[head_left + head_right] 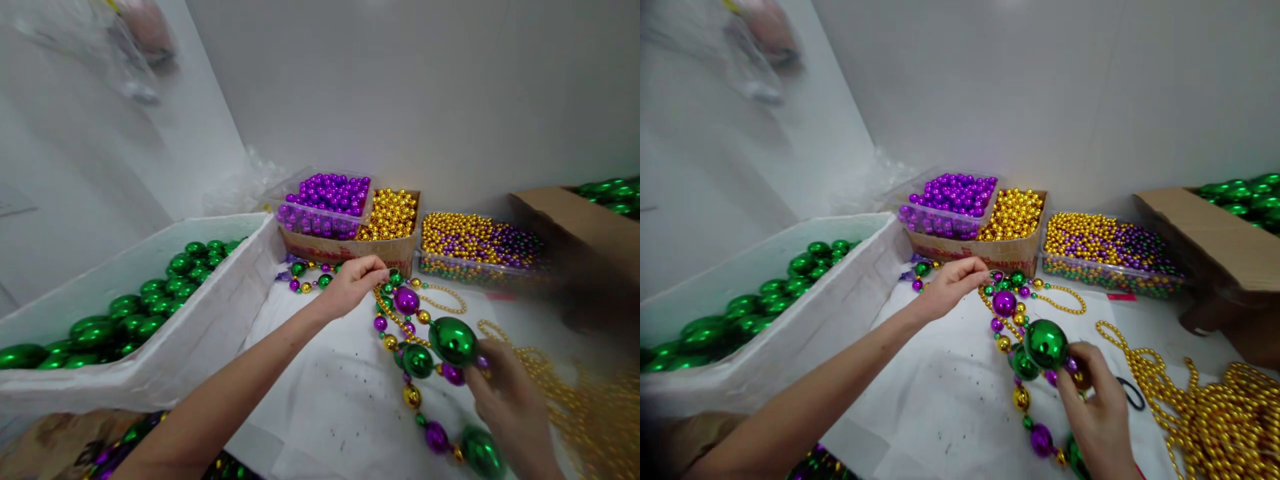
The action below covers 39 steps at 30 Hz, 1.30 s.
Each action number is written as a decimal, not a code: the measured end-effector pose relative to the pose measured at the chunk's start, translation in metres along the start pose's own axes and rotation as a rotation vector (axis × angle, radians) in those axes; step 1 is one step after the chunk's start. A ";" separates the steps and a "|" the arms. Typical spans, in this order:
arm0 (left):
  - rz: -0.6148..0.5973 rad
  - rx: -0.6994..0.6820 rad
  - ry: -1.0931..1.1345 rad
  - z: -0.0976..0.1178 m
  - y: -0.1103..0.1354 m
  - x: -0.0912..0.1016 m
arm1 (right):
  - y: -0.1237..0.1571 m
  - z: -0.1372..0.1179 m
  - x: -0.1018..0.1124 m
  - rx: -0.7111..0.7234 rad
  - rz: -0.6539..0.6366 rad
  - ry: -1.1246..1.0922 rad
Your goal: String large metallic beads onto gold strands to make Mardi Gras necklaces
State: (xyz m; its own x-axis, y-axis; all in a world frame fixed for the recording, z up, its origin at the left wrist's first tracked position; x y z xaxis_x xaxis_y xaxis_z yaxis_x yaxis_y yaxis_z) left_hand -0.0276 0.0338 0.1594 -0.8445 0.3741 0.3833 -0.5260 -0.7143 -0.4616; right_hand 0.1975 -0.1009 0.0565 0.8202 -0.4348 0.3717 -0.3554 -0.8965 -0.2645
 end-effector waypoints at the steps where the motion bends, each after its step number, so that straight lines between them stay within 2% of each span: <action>1: -0.004 -0.021 -0.032 -0.005 0.002 -0.006 | 0.006 0.003 0.009 0.134 0.073 0.141; 2: -0.011 -0.031 -0.050 -0.011 0.007 -0.013 | 0.016 0.008 0.014 0.266 0.107 0.271; 4: -0.037 -0.020 -0.059 -0.025 0.022 -0.032 | 0.045 0.024 0.013 0.499 0.044 0.464; 6: -0.072 0.018 -0.043 -0.039 0.042 -0.052 | 0.080 0.043 -0.001 0.637 -0.104 0.541; 8: -0.104 0.076 -0.007 -0.051 0.064 -0.067 | 0.114 0.054 -0.019 0.706 -0.288 0.557; 10: -0.109 0.160 0.061 -0.061 0.084 -0.078 | 0.134 0.054 -0.033 0.646 -0.458 0.515; 12: -0.077 0.269 0.177 -0.067 0.099 -0.085 | 0.134 0.042 -0.039 0.497 -0.619 0.393; 13: -0.053 0.320 0.241 -0.069 0.105 -0.087 | 0.128 0.035 -0.038 0.384 -0.697 0.312; 15: -0.008 0.388 0.347 -0.070 0.113 -0.090 | 0.105 0.021 -0.035 0.036 -0.811 0.162; 18: 0.016 0.407 0.416 -0.065 0.119 -0.093 | 0.066 0.010 -0.033 -0.426 -0.732 -0.125; 20: 0.008 0.401 0.427 -0.060 0.119 -0.095 | 0.049 0.010 -0.040 -0.627 -0.659 -0.301; 22: -0.013 0.385 0.422 -0.054 0.119 -0.097 | 0.042 0.012 -0.050 -0.749 -0.570 -0.413; 24: -0.039 0.363 0.396 -0.049 0.118 -0.100 | 0.039 0.011 -0.058 -0.796 -0.427 -0.465; 26: -0.064 0.335 0.354 -0.046 0.116 -0.102 | 0.038 0.009 -0.062 -0.782 -0.317 -0.482; 30: -0.106 0.278 0.264 -0.044 0.114 -0.107 | 0.034 0.002 -0.060 -0.709 -0.288 -0.481; 33: -0.102 0.306 0.291 -0.047 0.116 -0.111 | 0.031 0.005 -0.055 -0.773 -0.245 -0.651; 36: 0.036 0.455 0.494 -0.052 0.121 -0.115 | 0.033 0.016 -0.051 -0.904 -0.249 -0.944; 39: 0.290 0.566 0.762 -0.055 0.125 -0.116 | 0.036 0.031 -0.052 -1.007 -0.243 -1.152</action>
State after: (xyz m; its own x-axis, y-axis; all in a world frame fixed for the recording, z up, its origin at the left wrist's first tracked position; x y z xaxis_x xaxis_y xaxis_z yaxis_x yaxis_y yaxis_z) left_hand -0.0009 -0.0662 0.0134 -0.8763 0.2786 -0.3930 -0.3304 -0.9412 0.0697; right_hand 0.1564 -0.1081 0.0001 0.6223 -0.4008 -0.6724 0.0767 -0.8237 0.5619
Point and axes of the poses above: each hand's wrist, its own y-axis away from the middle knuckle, its own x-axis out of the back of the hand, z = x × y, the point moved 1 cm from there along -y, towards the middle knuckle, and after that the axes turned 12 degrees about -x, right-handed, at the moved point
